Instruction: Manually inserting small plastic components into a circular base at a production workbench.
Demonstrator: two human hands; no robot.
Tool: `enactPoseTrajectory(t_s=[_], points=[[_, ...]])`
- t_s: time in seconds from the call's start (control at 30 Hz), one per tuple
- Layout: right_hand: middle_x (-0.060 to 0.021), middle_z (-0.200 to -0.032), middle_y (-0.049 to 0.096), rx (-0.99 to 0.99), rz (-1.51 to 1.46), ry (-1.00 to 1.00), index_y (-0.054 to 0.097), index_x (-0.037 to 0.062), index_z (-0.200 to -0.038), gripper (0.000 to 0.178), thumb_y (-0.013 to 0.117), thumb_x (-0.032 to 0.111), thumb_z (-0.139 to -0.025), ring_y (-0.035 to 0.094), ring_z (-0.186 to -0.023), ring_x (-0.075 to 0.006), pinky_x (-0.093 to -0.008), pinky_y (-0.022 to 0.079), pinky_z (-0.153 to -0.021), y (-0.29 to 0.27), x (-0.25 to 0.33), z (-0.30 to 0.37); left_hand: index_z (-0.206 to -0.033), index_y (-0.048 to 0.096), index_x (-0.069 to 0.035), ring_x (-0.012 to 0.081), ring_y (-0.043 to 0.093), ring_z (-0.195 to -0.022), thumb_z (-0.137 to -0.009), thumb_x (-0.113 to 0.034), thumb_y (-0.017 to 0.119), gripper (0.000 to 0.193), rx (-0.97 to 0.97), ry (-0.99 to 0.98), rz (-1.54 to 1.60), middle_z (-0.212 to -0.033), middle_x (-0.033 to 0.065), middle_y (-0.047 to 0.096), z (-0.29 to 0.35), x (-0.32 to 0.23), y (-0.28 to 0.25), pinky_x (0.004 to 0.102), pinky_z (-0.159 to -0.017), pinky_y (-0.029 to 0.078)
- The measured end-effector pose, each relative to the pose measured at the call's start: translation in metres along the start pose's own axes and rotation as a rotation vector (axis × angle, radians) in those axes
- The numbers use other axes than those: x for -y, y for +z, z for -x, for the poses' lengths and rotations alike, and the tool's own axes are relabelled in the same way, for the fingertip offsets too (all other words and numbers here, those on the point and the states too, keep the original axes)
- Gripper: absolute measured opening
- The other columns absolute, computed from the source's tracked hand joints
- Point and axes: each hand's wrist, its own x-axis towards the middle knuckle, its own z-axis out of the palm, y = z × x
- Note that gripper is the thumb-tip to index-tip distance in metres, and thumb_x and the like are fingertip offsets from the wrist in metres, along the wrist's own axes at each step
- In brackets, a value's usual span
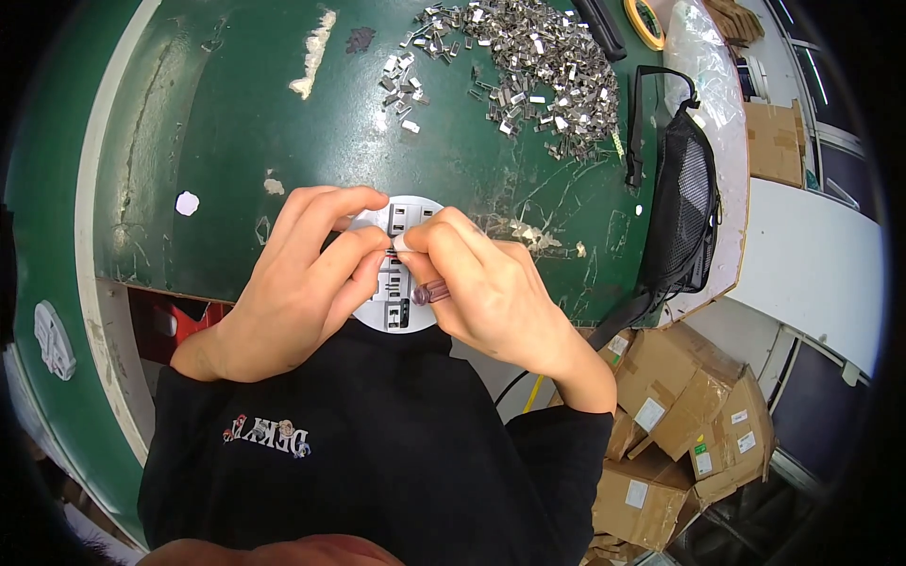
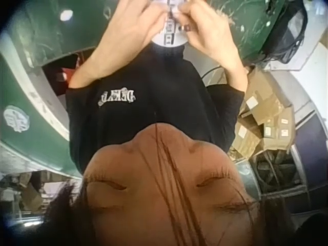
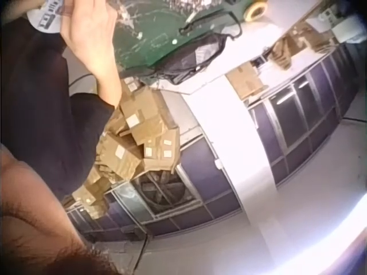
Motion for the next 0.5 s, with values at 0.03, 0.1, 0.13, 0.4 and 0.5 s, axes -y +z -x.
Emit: enactPoseTrajectory(t_s=[0.03,0.1,0.13,0.4,0.5], points=[[-0.0074,-0.083,0.06,0.009,0.017,-0.009,0.06,-0.0005,-0.091,0.018,0.068,-0.01,-0.078,0.046,-0.057,-0.0162,-0.0267,0.037,-0.049,0.0003,0.001,0.0002,-0.096,0.06,0.001,0.0288,0.052,-0.103,-0.078,0.005,0.067,0.02,-0.002,0.0,0.002,-0.125,0.0144,0.054,0.0005,0.0001,-0.0004,0.0351,-0.086,0.047],[-0.0074,-0.082,0.06,0.025,0.051,-0.029,0.06,-0.0004,-0.091,0.019,0.068,-0.011,-0.077,0.046,-0.057,-0.0164,-0.0268,0.038,-0.049,0.0009,0.0027,0.0002,-0.096,0.06,0.001,0.0288,0.052,-0.103,-0.078,0.005,0.067,0.02,-0.004,0.001,0.005,-0.125,0.0142,0.055,0.0013,0.0004,-0.0012,0.0354,-0.086,0.047],[-0.0074,-0.082,0.06,0.033,0.068,-0.039,0.059,-0.0004,-0.091,0.019,0.068,-0.011,-0.077,0.047,-0.057,-0.0165,-0.0268,0.038,-0.049,0.0012,0.0032,-0.0003,-0.096,0.06,0.001,0.0288,0.052,-0.103,-0.078,0.004,0.067,0.02,-0.006,0.001,0.006,-0.125,0.0141,0.055,0.0016,0.0005,-0.0017,0.0355,-0.086,0.047],[-0.0064,-0.079,0.058,0.019,0.018,0.004,0.06,-0.0005,-0.088,0.019,0.068,-0.012,-0.075,0.046,-0.056,-0.0157,-0.0267,0.038,-0.048,0.0036,0.0077,0.0,-0.095,0.059,0.0,0.029,0.053,-0.104,-0.078,0.002,0.067,0.019,-0.01,0.006,0.038,-0.12,0.0147,0.055,0.0046,0.0024,-0.0001,0.0355,-0.087,0.047],[-0.0061,-0.078,0.058,-0.005,-0.073,0.05,0.06,-0.0005,-0.086,0.019,0.068,-0.013,-0.075,0.046,-0.055,-0.0153,-0.0268,0.038,-0.048,0.003,0.0091,-0.0015,-0.093,0.058,0.0,0.0293,0.053,-0.103,-0.079,0.001,0.067,0.018,-0.003,0.012,0.042,-0.115,0.0157,0.055,0.0048,0.0035,-0.0004,0.0358,-0.089,0.046]])
